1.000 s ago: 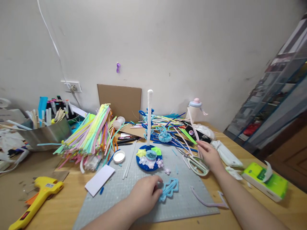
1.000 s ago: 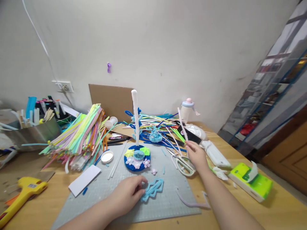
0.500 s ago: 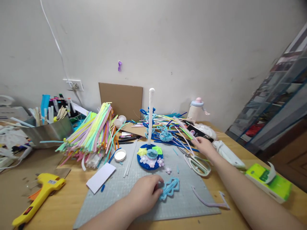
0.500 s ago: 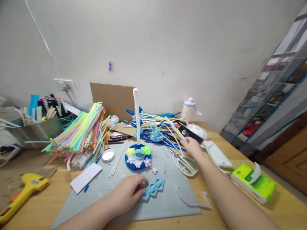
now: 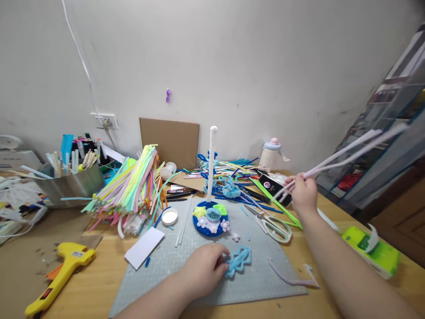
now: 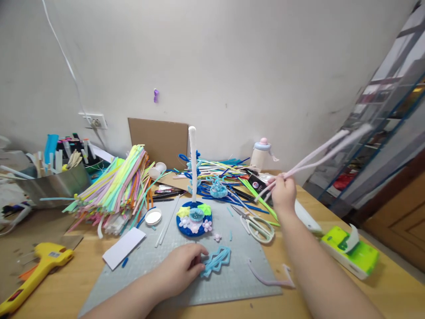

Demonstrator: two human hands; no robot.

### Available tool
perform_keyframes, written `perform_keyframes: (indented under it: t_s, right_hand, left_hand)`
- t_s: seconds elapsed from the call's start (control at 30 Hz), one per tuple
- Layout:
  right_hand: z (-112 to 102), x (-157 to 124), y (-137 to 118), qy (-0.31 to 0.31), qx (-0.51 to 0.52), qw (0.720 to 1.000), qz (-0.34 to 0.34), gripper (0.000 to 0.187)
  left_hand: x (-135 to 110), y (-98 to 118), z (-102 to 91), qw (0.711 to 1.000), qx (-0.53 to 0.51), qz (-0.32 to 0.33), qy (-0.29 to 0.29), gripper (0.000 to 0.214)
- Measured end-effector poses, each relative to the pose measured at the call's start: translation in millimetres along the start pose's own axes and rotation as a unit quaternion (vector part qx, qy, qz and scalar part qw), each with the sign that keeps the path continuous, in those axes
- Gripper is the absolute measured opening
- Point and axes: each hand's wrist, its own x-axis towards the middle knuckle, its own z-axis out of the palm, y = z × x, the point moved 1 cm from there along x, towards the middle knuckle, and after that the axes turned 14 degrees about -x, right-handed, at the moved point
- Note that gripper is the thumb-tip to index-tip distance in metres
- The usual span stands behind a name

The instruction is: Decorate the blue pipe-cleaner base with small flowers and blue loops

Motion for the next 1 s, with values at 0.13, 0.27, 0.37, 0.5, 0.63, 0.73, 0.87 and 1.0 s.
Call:
perform_keyframes:
  t_s: [0.13, 0.27, 0.37, 0.5, 0.63, 0.73, 0.87, 1.0]
  right_hand:
    - [-7, -42, -46, -0.103, 0.218, 0.971, 0.0, 0.021]
    - [0, -95, -52, -0.137, 0.26, 0.956, 0.02, 0.013]
    - [11, -123, -32, -0.194, 0.252, 0.947, 0.055, 0.017]
    - [22, -141, -9, -0.228, 0.248, 0.931, 0.141, 0.025]
    - [25, -148, -2, -0.24, 0.252, 0.917, 0.196, 0.033]
    - [26, -150, 0, -0.253, 0.235, 0.914, 0.212, 0.037]
    - [25, -150, -8, -0.25, 0.249, 0.904, 0.242, 0.035]
    - [17, -153, -53, -0.27, 0.388, 0.848, 0.241, 0.026]
  left_hand:
    - [1, -2, -0.1, 1.0, -0.012, -0.007, 0.013, 0.028]
    - [1, -2, -0.6, 1.0, -0.021, -0.004, 0.021, 0.028]
    - [1, -3, -1.5, 0.999, -0.021, 0.004, 0.034, 0.027]
    - [1, -2, -3.3, 0.998, -0.022, 0.013, 0.061, 0.026]
    - [1, -2, -4.2, 0.997, -0.022, 0.014, 0.077, 0.026]
    - [0, -4, -3.6, 0.996, -0.025, 0.016, 0.079, 0.025]
    - [1, -5, -1.4, 0.993, -0.054, 0.029, 0.1, 0.023]
    - [10, 6, 1.0, 0.967, -0.201, 0.037, 0.154, 0.021]
